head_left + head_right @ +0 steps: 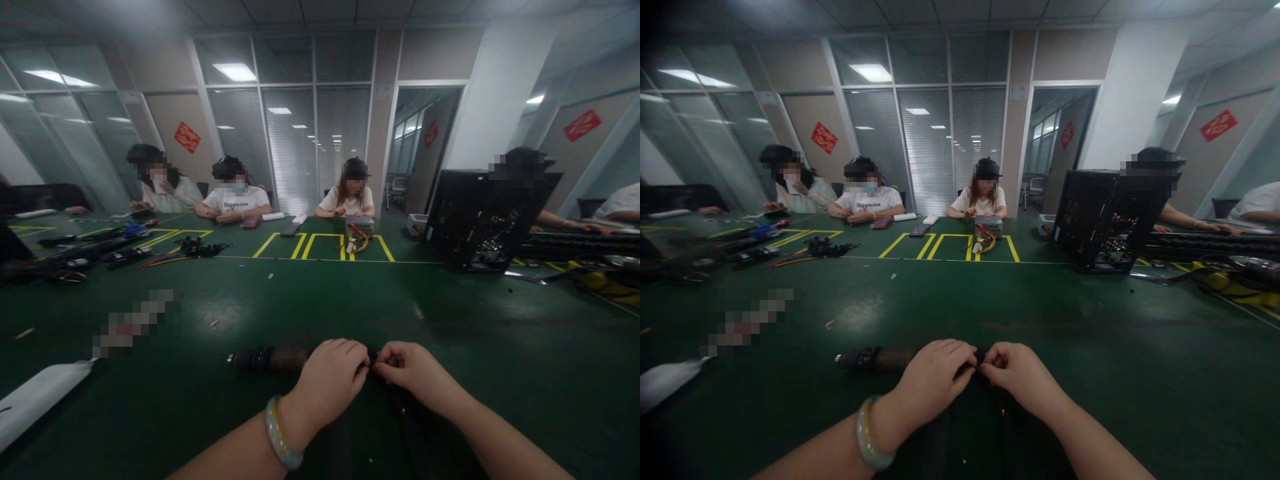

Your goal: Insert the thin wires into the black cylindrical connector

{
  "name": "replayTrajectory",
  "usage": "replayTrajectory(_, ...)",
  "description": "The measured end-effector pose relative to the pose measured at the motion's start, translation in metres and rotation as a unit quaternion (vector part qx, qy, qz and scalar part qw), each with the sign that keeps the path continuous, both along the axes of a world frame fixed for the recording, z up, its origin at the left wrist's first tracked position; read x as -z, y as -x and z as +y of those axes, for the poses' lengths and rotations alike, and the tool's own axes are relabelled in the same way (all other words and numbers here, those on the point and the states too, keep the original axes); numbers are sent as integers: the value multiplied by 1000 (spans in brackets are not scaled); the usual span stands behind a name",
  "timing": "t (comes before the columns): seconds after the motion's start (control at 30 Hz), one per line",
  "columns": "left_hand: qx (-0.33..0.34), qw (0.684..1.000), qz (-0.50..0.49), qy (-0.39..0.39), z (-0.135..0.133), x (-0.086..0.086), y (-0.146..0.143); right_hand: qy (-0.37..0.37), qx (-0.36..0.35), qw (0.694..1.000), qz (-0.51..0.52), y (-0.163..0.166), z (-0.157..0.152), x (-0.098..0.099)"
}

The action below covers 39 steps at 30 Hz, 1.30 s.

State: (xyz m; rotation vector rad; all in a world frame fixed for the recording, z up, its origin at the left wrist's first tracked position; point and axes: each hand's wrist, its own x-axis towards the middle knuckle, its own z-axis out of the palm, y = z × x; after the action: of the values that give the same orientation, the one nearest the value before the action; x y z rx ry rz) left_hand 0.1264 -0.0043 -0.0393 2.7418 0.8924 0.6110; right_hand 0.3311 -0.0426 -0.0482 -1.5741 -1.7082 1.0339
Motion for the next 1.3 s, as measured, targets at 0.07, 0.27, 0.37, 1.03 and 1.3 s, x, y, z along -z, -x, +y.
replayTrajectory(0.07, -3, 1000, 0, 2, -1, -1, 0, 0, 3, 1000, 0, 1, 0, -1)
replayTrajectory(0.27, -18, 1000, -5, 13, -4, -5, 1, 2, 6, 1000, -10, 0, 0, 0)
replayTrajectory(0.37, -18, 1000, 4, 13, -3, -5, 0, -2, 3, 1000, -19, -1, -1, 0)
replayTrajectory(1.03, -16, 1000, -5, 10, -1, 0, -1, 5, 4, 1000, -7, 0, 0, 2)
replayTrajectory(1.3, -20, 1000, 10, 8, -1, -1, -1, 7, 6, 1000, -8, -1, 2, 5)
